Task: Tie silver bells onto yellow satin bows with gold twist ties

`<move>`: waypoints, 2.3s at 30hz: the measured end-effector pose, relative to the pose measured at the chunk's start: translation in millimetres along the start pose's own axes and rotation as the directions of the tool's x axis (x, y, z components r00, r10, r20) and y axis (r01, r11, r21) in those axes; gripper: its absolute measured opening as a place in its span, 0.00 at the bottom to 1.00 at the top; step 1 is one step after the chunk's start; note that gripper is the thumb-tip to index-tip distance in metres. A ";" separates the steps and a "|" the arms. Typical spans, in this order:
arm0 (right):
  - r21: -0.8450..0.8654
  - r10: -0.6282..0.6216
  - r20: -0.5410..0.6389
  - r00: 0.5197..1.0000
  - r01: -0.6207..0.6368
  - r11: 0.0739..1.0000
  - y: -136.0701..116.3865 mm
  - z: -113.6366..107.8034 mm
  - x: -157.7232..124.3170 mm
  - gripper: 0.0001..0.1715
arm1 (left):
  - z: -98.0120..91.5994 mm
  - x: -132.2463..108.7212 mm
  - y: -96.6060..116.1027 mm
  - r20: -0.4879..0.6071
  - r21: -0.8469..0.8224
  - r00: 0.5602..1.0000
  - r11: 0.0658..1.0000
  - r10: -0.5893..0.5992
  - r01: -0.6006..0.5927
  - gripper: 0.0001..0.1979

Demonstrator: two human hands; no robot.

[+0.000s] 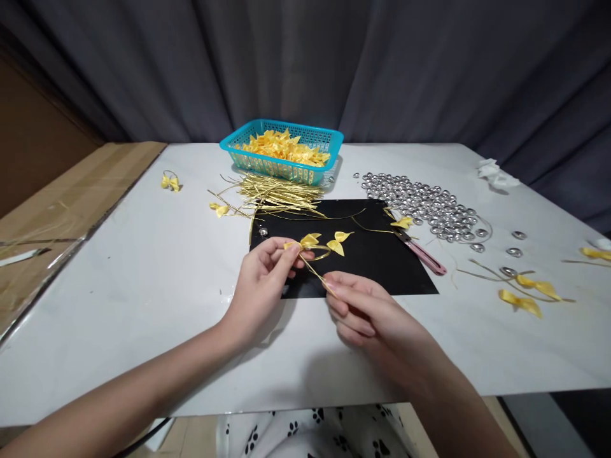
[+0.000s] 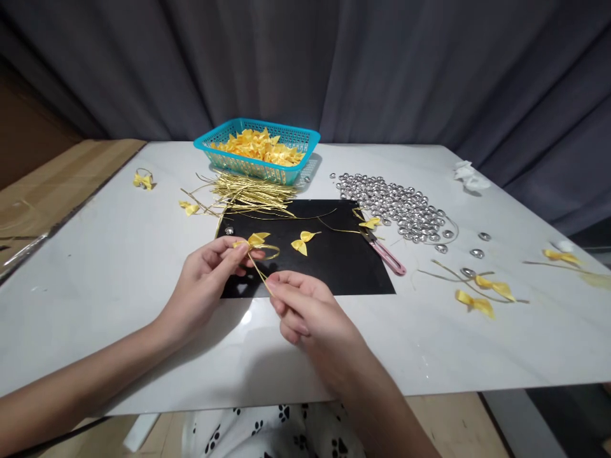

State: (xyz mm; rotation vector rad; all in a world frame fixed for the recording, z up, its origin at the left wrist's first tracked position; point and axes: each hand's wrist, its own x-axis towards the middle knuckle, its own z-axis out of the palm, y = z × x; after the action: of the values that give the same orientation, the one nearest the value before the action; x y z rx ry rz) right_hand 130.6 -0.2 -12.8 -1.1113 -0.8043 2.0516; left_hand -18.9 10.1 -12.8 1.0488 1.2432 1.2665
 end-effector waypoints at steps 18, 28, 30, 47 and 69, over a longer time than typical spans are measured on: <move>0.246 0.166 0.082 0.983 -0.181 0.952 -0.1 -5.3 2.2 0.07 | 0.8 -1.8 -3.7 0.106 -0.041 0.994 0.999 0.017 -0.013 0.07; -0.270 -0.102 -0.205 0.974 0.044 0.962 -1.5 -14.1 5.8 0.11 | 0.7 -0.9 -3.4 0.094 0.009 0.995 0.999 0.041 -0.042 0.07; -0.286 -0.121 -0.193 0.974 0.062 0.956 -1.0 -16.1 4.3 0.13 | 2.2 -0.5 -3.8 0.093 0.038 0.996 0.999 0.009 -0.012 0.08; -0.082 0.103 -0.065 0.993 -0.108 0.991 -15.7 -15.0 0.5 0.05 | 4.3 -1.7 -3.5 0.081 0.059 0.997 0.998 0.013 -0.017 0.07; -0.284 -0.033 -0.039 0.999 0.021 0.958 -8.6 -11.9 10.9 0.09 | 5.4 -5.4 2.2 0.153 0.018 0.988 1.000 0.001 -0.004 0.08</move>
State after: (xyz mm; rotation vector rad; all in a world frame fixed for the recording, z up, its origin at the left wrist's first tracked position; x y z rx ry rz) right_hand 138.6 15.9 -16.7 -1.2865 -1.1120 1.9231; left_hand -13.2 5.4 -9.8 1.1387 1.1390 1.1559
